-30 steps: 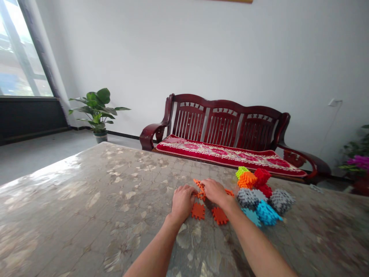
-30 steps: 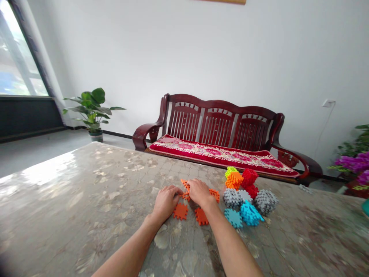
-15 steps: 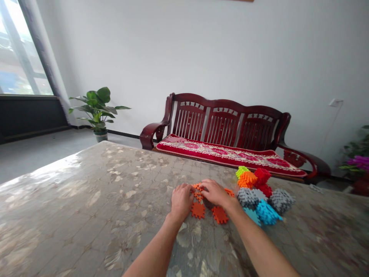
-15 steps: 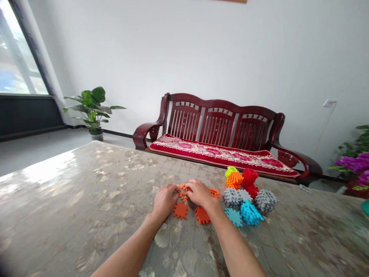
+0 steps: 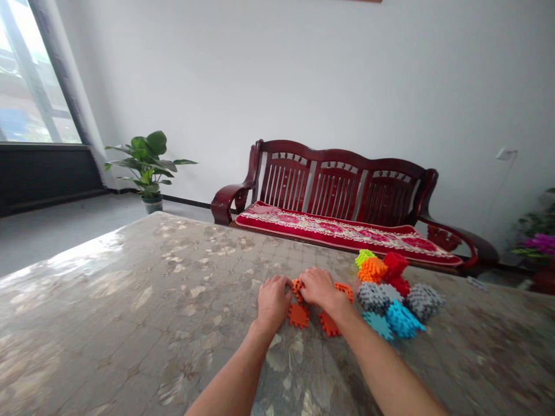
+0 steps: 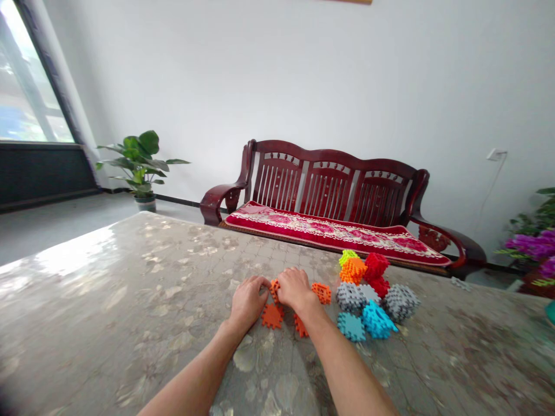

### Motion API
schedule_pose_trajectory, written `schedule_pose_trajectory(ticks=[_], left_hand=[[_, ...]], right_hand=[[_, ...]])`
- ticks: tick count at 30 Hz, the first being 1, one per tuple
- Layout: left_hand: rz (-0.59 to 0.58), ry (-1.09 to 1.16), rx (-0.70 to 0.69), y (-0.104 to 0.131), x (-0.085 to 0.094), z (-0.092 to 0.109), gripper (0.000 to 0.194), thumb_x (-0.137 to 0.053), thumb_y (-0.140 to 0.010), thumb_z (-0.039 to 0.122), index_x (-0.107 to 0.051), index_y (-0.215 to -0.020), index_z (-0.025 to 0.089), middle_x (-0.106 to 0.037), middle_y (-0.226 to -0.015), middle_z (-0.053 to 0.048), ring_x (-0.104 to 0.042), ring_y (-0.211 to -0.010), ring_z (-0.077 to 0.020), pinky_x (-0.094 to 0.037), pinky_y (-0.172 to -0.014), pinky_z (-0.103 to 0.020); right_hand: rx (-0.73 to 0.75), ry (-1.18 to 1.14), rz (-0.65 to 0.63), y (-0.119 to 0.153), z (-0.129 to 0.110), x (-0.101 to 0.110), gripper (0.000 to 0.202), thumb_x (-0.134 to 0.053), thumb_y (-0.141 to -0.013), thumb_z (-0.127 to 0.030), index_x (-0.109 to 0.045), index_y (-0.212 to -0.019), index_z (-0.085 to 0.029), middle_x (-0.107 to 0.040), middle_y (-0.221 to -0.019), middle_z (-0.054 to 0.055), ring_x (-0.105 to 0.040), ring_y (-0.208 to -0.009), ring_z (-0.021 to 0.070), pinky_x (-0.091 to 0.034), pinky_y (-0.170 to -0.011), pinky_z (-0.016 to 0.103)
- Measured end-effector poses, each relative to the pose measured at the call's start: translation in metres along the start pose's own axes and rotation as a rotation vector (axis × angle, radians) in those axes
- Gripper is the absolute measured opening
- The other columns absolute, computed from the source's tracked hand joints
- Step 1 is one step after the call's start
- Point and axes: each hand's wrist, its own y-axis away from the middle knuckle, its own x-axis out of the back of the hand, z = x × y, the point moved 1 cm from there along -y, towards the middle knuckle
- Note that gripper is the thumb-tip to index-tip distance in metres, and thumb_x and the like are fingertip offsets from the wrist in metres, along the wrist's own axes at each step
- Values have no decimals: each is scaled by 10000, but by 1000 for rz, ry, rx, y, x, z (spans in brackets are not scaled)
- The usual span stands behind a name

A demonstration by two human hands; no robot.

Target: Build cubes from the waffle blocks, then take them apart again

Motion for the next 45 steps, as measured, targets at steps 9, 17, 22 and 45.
schedule_pose_trajectory(ticks=[9, 17, 22, 45], left_hand=[[21, 67, 40, -1, 2, 0, 181, -555, -802, 196, -695, -905, 247, -693, -952, -20, -612, -928, -174, -404, -820, -266], [24, 89, 65, -3, 1, -3, 265, -532, -766, 136, -691, -952, 237, -694, -1002, -23, -616, -907, -164, -410, -795, -256], [23, 94, 68, -2, 2, -2, 261, -529, -768, 141, -691, -950, 234, -696, -992, -24, -618, -884, -162, -412, -785, -254], [-9, 68, 62, -3, 6, 1, 255, -516, -785, 133, -689, -950, 224, -700, -1002, -23, -622, -944, -162, -411, -832, -244]], right_hand=[[-4, 44, -44, -2, 1, 1, 266, -548, -750, -234, -737, -927, -173, -731, -945, 154, -677, -911, 270, -461, -735, 305], [-153, 3, -7, 7, 51, 17, 253, -566, -748, -351, -749, -907, -280, -750, -917, 55, -676, -864, 223, -412, -642, 248], [-226, 11, -32, 21, 98, 27, 221, -591, -704, -312, -757, -838, -254, -749, -855, 47, -670, -818, 201, -373, -601, 231], [-225, 66, -78, 48, 109, 15, 227, -574, -700, -273, -760, -829, -258, -748, -855, 64, -674, -843, 232, -396, -680, 276]])
